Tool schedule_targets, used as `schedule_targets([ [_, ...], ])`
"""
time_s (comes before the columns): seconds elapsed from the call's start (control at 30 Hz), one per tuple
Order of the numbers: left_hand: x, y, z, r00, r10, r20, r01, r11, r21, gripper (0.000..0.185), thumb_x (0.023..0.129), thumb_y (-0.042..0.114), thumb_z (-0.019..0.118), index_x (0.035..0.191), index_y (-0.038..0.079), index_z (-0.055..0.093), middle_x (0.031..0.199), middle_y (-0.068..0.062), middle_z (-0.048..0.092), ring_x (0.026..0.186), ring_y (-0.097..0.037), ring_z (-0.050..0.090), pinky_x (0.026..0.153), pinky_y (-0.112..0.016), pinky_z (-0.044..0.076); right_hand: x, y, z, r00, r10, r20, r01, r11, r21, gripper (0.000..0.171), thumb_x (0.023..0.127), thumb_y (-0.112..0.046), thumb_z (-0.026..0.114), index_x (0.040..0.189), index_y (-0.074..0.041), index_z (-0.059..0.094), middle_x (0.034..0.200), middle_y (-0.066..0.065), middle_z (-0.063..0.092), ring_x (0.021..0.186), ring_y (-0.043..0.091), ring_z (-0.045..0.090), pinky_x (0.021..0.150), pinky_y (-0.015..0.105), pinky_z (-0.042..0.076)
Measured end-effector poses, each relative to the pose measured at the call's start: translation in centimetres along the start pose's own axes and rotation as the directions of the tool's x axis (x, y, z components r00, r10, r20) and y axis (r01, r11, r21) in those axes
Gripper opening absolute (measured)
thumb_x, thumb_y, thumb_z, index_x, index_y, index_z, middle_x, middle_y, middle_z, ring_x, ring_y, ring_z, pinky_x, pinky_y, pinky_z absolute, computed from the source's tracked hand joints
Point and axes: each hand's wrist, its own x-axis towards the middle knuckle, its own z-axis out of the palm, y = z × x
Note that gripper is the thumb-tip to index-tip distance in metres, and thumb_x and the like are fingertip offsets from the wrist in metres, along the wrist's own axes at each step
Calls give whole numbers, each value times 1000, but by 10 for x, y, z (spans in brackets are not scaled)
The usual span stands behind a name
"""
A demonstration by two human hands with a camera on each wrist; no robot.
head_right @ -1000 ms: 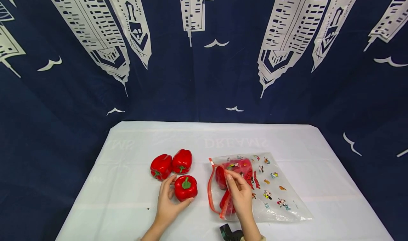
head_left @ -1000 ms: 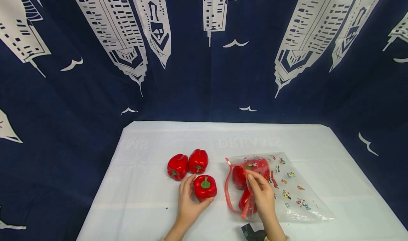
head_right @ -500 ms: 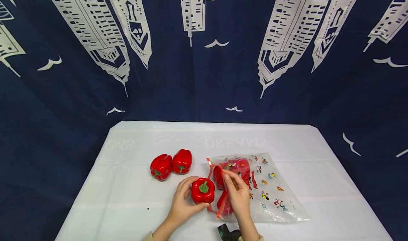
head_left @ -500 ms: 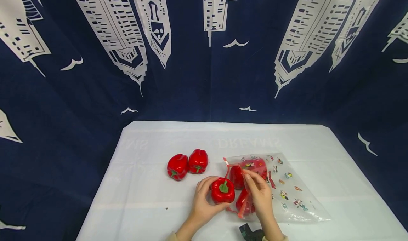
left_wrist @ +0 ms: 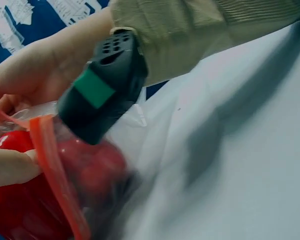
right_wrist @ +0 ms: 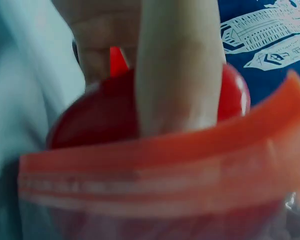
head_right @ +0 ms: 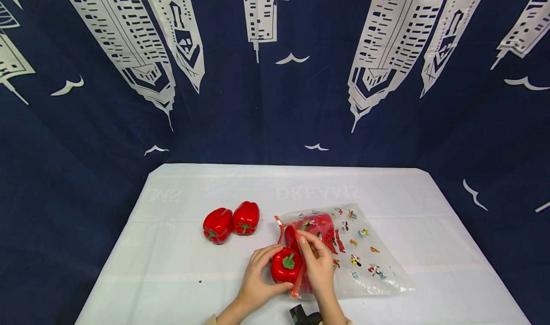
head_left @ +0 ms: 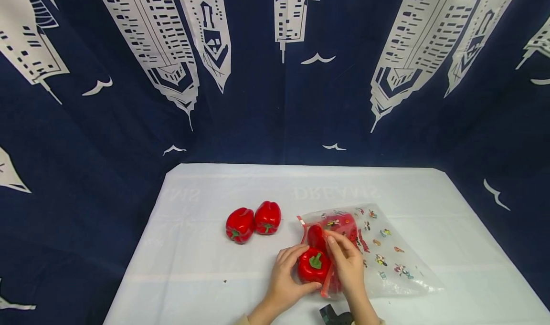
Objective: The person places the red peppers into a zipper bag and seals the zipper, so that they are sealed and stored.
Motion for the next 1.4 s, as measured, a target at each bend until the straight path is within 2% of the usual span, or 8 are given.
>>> schedule_targets([
  [0.2,0,1,6,999,32,-25,-31,998,52,69,71,32,82,129,9,52,127,-6,54,111,-16,47,88,-31,49,-2,-1,3,1000,1,-6,-1,1000,20,29,94,-14,57,115,7,61,105,-7,65,98,8,61,82,21,49],
  [0.53,1,3,14,997,-66,-28,65,997,-28,67,66,20,86,123,11,51,121,-4,48,108,-16,48,87,-30,50,-3,-1,7,1000,-10,-12,11,995,102,27,93,-7,56,113,12,59,104,-6,66,98,8,62,84,22,49],
  [0.73,3,-4,19,997,22,-68,-16,995,101,67,59,21,89,118,14,57,117,3,55,105,-13,49,88,-28,47,-4,-1,8,1000,-7,-6,7,995,99,27,93,-7,56,113,11,59,104,-8,66,97,6,63,82,22,49],
  [0.83,4,-7,21,991,76,-107,-57,984,170,66,56,24,90,115,15,60,113,5,60,98,-11,49,80,-23,46,-4,-1,9,1000,-15,-2,15,994,107,26,93,-6,56,113,11,59,104,-8,67,97,6,63,82,23,50],
  [0.97,5,-9,24,992,56,-110,-47,996,78,65,58,17,89,116,13,61,114,1,60,84,-9,49,63,-13,46,-4,1,9,1000,-23,8,22,989,147,25,93,-5,56,112,11,59,104,-7,67,98,7,63,83,25,49],
  [1.07,5,-9,25,995,24,-95,-27,999,-27,66,60,10,88,119,10,60,116,-3,58,79,-8,51,53,-13,47,-4,2,9,1000,-24,15,21,985,174,24,93,-4,55,112,10,60,103,-6,67,99,7,63,83,25,49],
  [1.23,4,-4,23,997,-3,-73,-5,994,-109,63,64,5,85,121,3,59,118,-14,57,79,-20,55,55,-22,53,-4,2,9,999,-27,23,22,982,185,24,93,-4,55,112,11,59,104,-5,67,100,7,62,84,26,49],
  [1.4,6,16,11,996,-78,-34,70,976,-206,54,68,-1,81,116,-5,57,117,-25,54,83,-33,59,65,-37,56,-4,1,8,1000,-27,16,23,981,190,24,94,-5,55,111,12,60,104,-5,67,101,7,62,83,26,49],
])
